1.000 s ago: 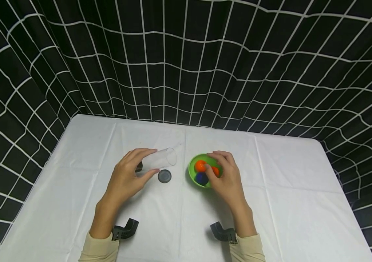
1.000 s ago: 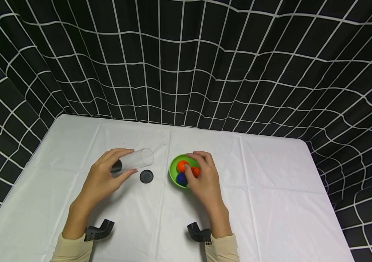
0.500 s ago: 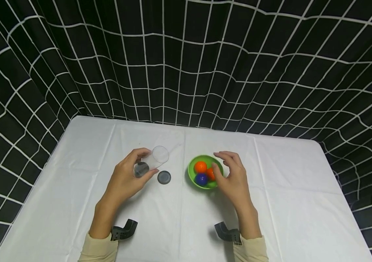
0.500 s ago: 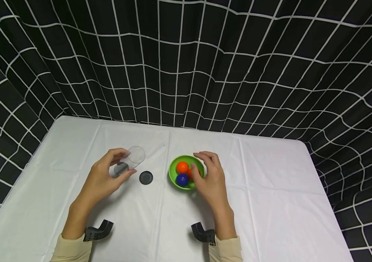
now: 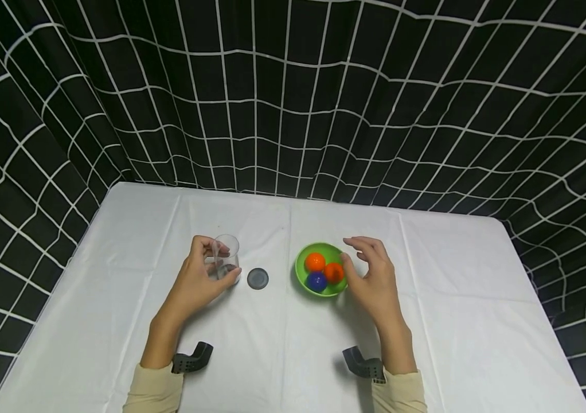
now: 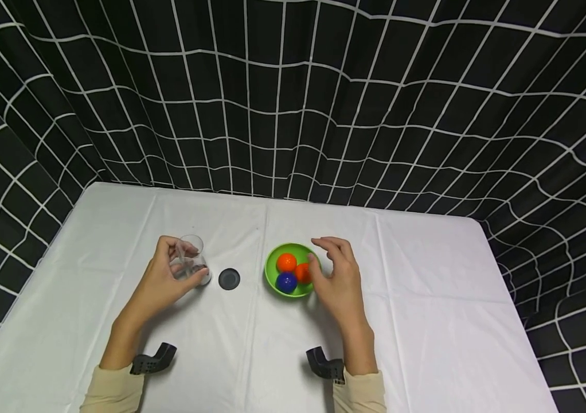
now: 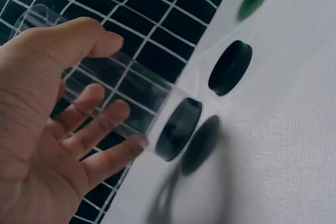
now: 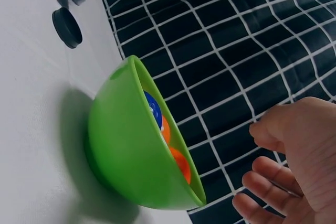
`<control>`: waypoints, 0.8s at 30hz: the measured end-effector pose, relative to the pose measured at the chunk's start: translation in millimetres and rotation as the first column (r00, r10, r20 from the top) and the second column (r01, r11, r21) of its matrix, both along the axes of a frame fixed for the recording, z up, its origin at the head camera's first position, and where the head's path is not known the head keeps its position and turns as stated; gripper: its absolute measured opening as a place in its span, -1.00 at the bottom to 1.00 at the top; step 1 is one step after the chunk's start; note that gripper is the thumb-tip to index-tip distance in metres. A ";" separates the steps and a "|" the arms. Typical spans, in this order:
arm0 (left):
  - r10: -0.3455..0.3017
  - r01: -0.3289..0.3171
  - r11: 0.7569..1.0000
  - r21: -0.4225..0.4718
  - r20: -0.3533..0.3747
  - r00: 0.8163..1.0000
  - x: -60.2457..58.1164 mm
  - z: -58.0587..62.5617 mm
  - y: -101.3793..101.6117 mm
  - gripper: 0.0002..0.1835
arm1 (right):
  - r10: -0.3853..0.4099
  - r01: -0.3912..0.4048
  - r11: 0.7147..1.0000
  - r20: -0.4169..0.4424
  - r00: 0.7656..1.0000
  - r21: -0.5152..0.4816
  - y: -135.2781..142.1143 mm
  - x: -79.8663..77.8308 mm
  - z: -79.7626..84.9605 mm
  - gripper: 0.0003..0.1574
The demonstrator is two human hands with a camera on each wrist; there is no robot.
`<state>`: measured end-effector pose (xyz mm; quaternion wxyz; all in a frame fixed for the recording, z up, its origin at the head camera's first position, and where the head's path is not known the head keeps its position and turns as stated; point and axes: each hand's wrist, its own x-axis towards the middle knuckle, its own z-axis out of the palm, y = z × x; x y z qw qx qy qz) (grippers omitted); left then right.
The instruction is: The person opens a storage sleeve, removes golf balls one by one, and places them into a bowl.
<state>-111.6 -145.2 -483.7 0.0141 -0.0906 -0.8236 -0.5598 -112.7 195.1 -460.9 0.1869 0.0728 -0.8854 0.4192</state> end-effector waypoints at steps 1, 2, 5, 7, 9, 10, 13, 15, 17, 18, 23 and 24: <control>-0.003 0.003 1.000 -0.006 0.007 1.000 -0.2 -1.4 -0.3 -0.41 | -0.003 0.003 1.000 0.005 1.000 -0.003 0.7 0.3 -0.2 -0.65; -0.007 0.007 1.000 -0.013 0.018 1.000 -0.3 -3.0 -0.5 -0.41 | -0.006 0.006 1.000 0.011 1.000 -0.006 1.3 0.7 -0.4 -0.65; -0.023 0.025 0.999 -0.023 0.052 0.998 -0.5 -7.1 -1.7 -0.42 | -0.008 0.008 1.000 0.023 1.000 -0.026 2.4 0.8 -0.3 -0.65; -0.022 0.025 0.999 -0.030 0.071 0.997 -0.9 -8.8 -2.6 -0.43 | -0.002 0.003 0.999 0.026 1.000 -0.036 2.9 -0.3 0.6 -0.66; -0.025 0.027 0.999 -0.022 0.081 0.996 -1.3 -9.6 -3.1 -0.44 | 0.006 -0.005 0.999 0.025 1.000 -0.051 3.1 -1.3 2.1 -0.66; -0.023 0.025 1.000 -0.020 0.088 0.996 -0.9 -10.0 -3.6 -0.44 | 0.008 -0.007 0.998 0.029 1.000 -0.056 3.2 -1.4 2.2 -0.66; -0.003 0.005 1.000 -0.026 0.097 0.995 0.9 -10.4 -5.0 -0.44 | 0.019 -0.016 0.998 0.046 0.999 -0.063 3.4 -0.8 1.5 -0.65; -0.002 0.005 1.000 -0.029 0.110 0.994 2.3 -11.2 -6.4 -0.44 | 0.017 -0.012 0.998 0.064 0.998 -0.067 3.4 1.0 -0.5 -0.65; -0.012 0.016 0.999 -0.037 0.113 0.993 2.7 -11.4 -7.3 -0.42 | 0.009 -0.005 0.998 0.070 0.998 -0.067 3.2 2.4 -1.8 -0.65; -0.026 0.032 0.998 -0.048 0.111 0.994 2.2 -11.6 -7.9 -0.37 | 0.005 -0.001 0.998 0.068 0.998 -0.066 3.2 2.5 -2.4 -0.66; -0.071 0.090 0.968 -0.233 0.090 0.993 5.1 -3.3 -18.2 0.12 | 0.008 -0.006 0.999 0.069 0.998 -0.038 3.6 3.8 -4.5 -0.65; -0.075 0.095 0.955 -0.280 0.078 0.994 6.7 -1.1 -21.9 0.19 | 0.011 -0.009 1.000 0.068 0.998 -0.026 4.2 4.3 -4.9 -0.65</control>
